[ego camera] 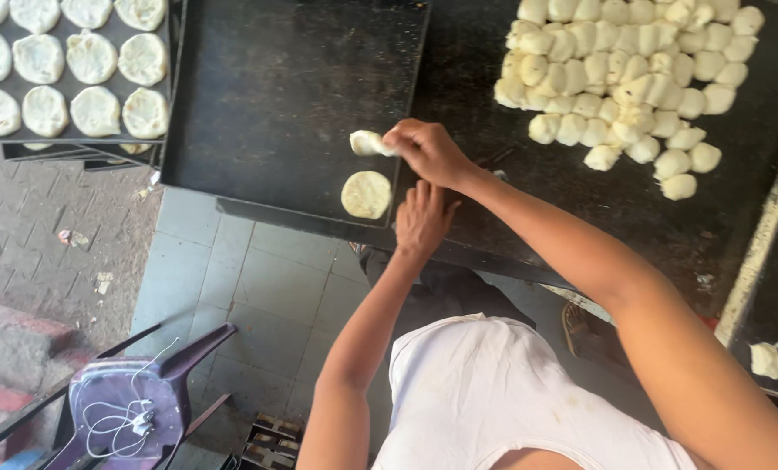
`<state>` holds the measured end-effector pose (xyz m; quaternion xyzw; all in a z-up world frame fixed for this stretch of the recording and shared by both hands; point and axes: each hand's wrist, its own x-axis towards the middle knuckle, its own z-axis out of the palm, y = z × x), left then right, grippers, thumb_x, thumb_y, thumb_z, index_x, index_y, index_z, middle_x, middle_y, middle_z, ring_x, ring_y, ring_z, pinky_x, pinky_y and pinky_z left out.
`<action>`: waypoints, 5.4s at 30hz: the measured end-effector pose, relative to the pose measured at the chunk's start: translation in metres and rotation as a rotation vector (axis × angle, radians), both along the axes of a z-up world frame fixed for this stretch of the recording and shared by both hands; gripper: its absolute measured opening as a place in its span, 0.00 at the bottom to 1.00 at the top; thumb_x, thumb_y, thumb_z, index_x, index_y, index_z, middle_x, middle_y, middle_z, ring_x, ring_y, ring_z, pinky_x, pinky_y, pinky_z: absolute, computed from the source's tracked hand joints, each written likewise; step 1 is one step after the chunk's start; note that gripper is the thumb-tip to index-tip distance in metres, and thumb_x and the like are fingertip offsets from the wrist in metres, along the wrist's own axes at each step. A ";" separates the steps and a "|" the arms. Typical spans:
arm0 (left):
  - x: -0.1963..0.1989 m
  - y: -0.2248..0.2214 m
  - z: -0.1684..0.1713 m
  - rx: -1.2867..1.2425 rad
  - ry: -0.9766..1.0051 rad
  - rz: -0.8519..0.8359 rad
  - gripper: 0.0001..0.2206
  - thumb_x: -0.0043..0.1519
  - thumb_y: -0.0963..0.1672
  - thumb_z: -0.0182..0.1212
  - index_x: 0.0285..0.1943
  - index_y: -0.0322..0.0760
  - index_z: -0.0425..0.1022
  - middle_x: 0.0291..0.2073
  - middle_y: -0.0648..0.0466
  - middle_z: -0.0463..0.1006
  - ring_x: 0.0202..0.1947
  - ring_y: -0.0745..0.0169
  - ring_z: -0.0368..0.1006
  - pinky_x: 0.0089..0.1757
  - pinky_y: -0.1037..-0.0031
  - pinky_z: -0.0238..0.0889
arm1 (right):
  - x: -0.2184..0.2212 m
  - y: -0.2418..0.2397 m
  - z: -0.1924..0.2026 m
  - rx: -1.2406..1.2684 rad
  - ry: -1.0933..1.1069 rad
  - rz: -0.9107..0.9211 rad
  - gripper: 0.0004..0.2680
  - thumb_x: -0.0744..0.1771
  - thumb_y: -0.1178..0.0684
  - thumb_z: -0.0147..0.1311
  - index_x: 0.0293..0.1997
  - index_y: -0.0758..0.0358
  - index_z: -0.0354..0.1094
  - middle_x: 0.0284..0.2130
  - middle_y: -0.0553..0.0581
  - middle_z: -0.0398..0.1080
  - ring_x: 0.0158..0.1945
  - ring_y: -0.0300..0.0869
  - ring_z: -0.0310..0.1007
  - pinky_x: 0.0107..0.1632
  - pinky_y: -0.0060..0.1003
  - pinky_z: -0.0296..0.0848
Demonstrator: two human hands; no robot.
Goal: The person shapes small portions of dough and flattens them with a rolling pin on a dark counter, placing the flattened circles onto large black baking trays.
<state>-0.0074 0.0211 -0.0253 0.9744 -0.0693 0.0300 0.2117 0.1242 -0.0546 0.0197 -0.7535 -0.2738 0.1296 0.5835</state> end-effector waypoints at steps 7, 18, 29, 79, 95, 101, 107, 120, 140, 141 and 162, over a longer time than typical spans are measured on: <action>0.005 0.011 -0.009 -0.053 0.162 -0.109 0.26 0.61 0.51 0.61 0.64 0.32 0.68 0.48 0.45 0.72 0.45 0.48 0.73 0.38 0.61 0.71 | 0.021 0.039 -0.018 -0.154 -0.362 -0.270 0.13 0.73 0.49 0.50 0.34 0.66 0.73 0.31 0.61 0.73 0.43 0.51 0.79 0.54 0.45 0.77; 0.011 0.015 -0.005 -0.035 0.054 -0.166 0.27 0.64 0.51 0.60 0.65 0.27 0.65 0.49 0.42 0.73 0.45 0.44 0.75 0.34 0.62 0.74 | -0.045 -0.083 0.028 -0.765 -0.316 -0.717 0.13 0.68 0.51 0.62 0.56 0.67 0.73 0.50 0.64 0.75 0.54 0.59 0.71 0.69 0.62 0.49; 0.021 -0.005 0.032 -0.019 0.059 0.081 0.25 0.67 0.52 0.59 0.63 0.28 0.65 0.45 0.43 0.71 0.42 0.44 0.76 0.33 0.59 0.74 | -0.125 -0.201 -0.016 -0.604 -0.486 -0.538 0.08 0.69 0.64 0.52 0.54 0.65 0.72 0.61 0.59 0.71 0.68 0.54 0.69 0.73 0.50 0.64; 0.151 -0.050 0.017 -0.031 0.174 -0.381 0.34 0.65 0.65 0.50 0.60 0.36 0.70 0.54 0.48 0.76 0.37 0.45 0.80 0.33 0.57 0.75 | -0.006 -0.213 -0.042 -0.649 -0.263 -0.709 0.07 0.75 0.52 0.51 0.47 0.64 0.71 0.29 0.63 0.76 0.32 0.55 0.78 0.34 0.48 0.73; 0.029 -0.018 0.027 -0.052 0.079 0.172 0.23 0.62 0.54 0.67 0.51 0.32 0.69 0.42 0.46 0.71 0.40 0.47 0.75 0.35 0.60 0.70 | -0.065 -0.182 -0.021 -0.663 -0.496 -0.380 0.09 0.68 0.43 0.56 0.44 0.56 0.66 0.35 0.52 0.76 0.40 0.41 0.77 0.42 0.40 0.73; 0.023 -0.002 0.026 -0.007 -0.079 0.007 0.25 0.57 0.53 0.67 0.55 0.33 0.70 0.40 0.49 0.71 0.39 0.51 0.74 0.35 0.62 0.69 | -0.014 -0.119 0.020 -0.042 0.684 -0.016 0.09 0.70 0.48 0.56 0.47 0.63 0.72 0.34 0.48 0.74 0.37 0.34 0.71 0.40 0.36 0.73; 0.027 0.007 0.010 0.002 -0.010 -0.053 0.26 0.59 0.55 0.66 0.57 0.34 0.69 0.42 0.50 0.71 0.39 0.54 0.73 0.34 0.64 0.68 | 0.067 0.008 0.014 -0.155 -0.169 -0.081 0.09 0.75 0.47 0.49 0.49 0.62 0.71 0.39 0.48 0.74 0.45 0.37 0.73 0.54 0.40 0.68; 0.032 0.017 -0.002 -0.067 0.075 -0.163 0.24 0.61 0.52 0.63 0.57 0.31 0.68 0.45 0.47 0.71 0.43 0.50 0.74 0.39 0.61 0.71 | 0.063 0.068 -0.033 -0.751 -0.722 -0.048 0.31 0.64 0.39 0.52 0.70 0.77 0.53 0.67 0.80 0.55 0.69 0.69 0.56 0.69 0.68 0.45; 0.034 -0.014 0.024 0.043 -0.007 0.023 0.23 0.69 0.51 0.59 0.59 0.26 0.66 0.42 0.43 0.71 0.38 0.47 0.76 0.32 0.62 0.72 | -0.073 -0.207 -0.032 -0.415 -0.363 -0.747 0.12 0.74 0.63 0.47 0.67 0.63 0.64 0.64 0.62 0.69 0.73 0.51 0.65 0.78 0.48 0.58; 0.036 -0.016 0.025 0.048 0.008 0.049 0.23 0.68 0.51 0.59 0.59 0.25 0.66 0.42 0.43 0.71 0.38 0.47 0.76 0.31 0.62 0.72 | -0.085 -0.200 -0.034 -0.570 -0.423 -0.570 0.14 0.71 0.64 0.48 0.66 0.65 0.64 0.65 0.65 0.68 0.74 0.53 0.61 0.77 0.52 0.52; 0.032 -0.024 0.020 0.123 -0.123 0.027 0.23 0.67 0.51 0.62 0.60 0.29 0.67 0.42 0.46 0.72 0.38 0.49 0.76 0.32 0.63 0.71 | -0.117 -0.164 -0.011 -0.702 -0.371 -0.196 0.32 0.68 0.36 0.50 0.72 0.77 0.50 0.69 0.75 0.53 0.74 0.65 0.47 0.74 0.56 0.50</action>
